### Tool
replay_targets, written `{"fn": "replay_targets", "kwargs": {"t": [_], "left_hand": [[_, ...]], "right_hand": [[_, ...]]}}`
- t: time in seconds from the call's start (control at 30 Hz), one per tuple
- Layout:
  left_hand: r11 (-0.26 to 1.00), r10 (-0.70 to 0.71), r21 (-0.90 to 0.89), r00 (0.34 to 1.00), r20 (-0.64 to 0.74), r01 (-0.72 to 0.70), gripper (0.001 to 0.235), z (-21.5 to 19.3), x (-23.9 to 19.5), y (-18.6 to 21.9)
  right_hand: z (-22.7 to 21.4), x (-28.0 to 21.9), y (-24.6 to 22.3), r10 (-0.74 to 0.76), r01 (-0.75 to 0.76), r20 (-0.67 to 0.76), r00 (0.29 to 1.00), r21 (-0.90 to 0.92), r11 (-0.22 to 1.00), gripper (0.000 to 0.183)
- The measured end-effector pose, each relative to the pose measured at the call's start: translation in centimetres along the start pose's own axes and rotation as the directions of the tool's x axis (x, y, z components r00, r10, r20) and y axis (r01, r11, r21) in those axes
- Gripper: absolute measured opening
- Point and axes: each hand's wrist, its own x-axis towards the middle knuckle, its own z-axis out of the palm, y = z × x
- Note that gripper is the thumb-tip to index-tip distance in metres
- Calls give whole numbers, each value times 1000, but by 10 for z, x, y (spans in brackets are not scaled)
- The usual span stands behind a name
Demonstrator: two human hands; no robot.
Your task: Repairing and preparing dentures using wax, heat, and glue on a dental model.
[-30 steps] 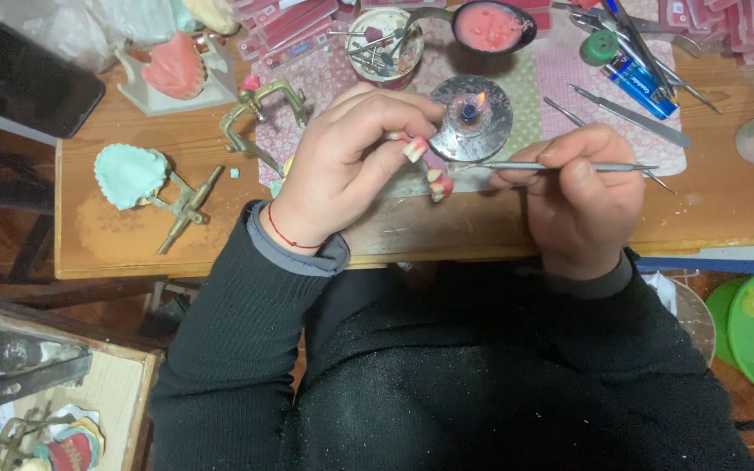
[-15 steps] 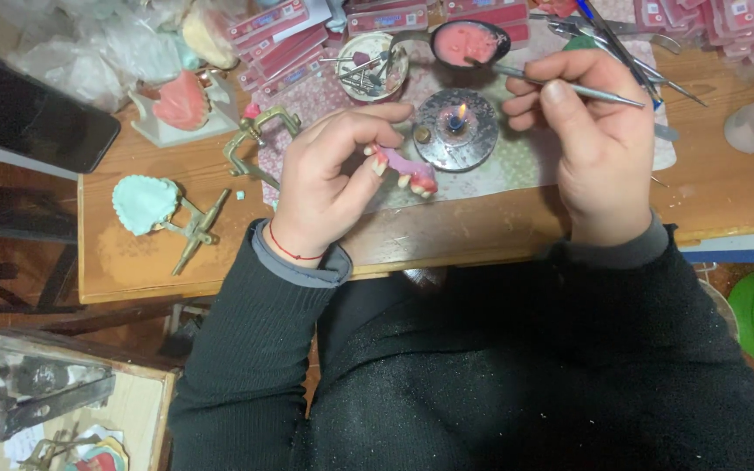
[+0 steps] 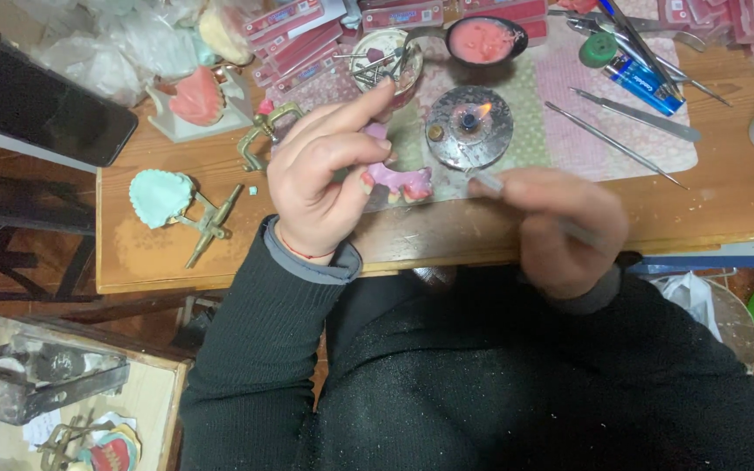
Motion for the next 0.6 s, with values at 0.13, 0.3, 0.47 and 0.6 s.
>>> {"fn": "replay_targets", "kwargs": {"t": [0.13, 0.3, 0.47, 0.6], "left_hand": [[1000, -1, 30, 1000, -29, 1, 13, -1, -1, -1], [1000, -8, 27, 999, -33, 9, 13, 0, -1, 0], [998, -23, 61, 999, -45, 26, 12, 0, -5, 0], [999, -14, 43, 998, -53, 16, 14, -1, -5, -1]], "right_hand": [[-10, 0, 8, -173, 254, 302, 938, -254, 933, 21], [-8, 0, 10, -188, 293, 345, 920, -286, 912, 20], [-11, -4, 15, -189, 301, 348, 918, -304, 904, 22], [-9, 1, 7, -175, 325, 426, 887, -308, 894, 25]]}}
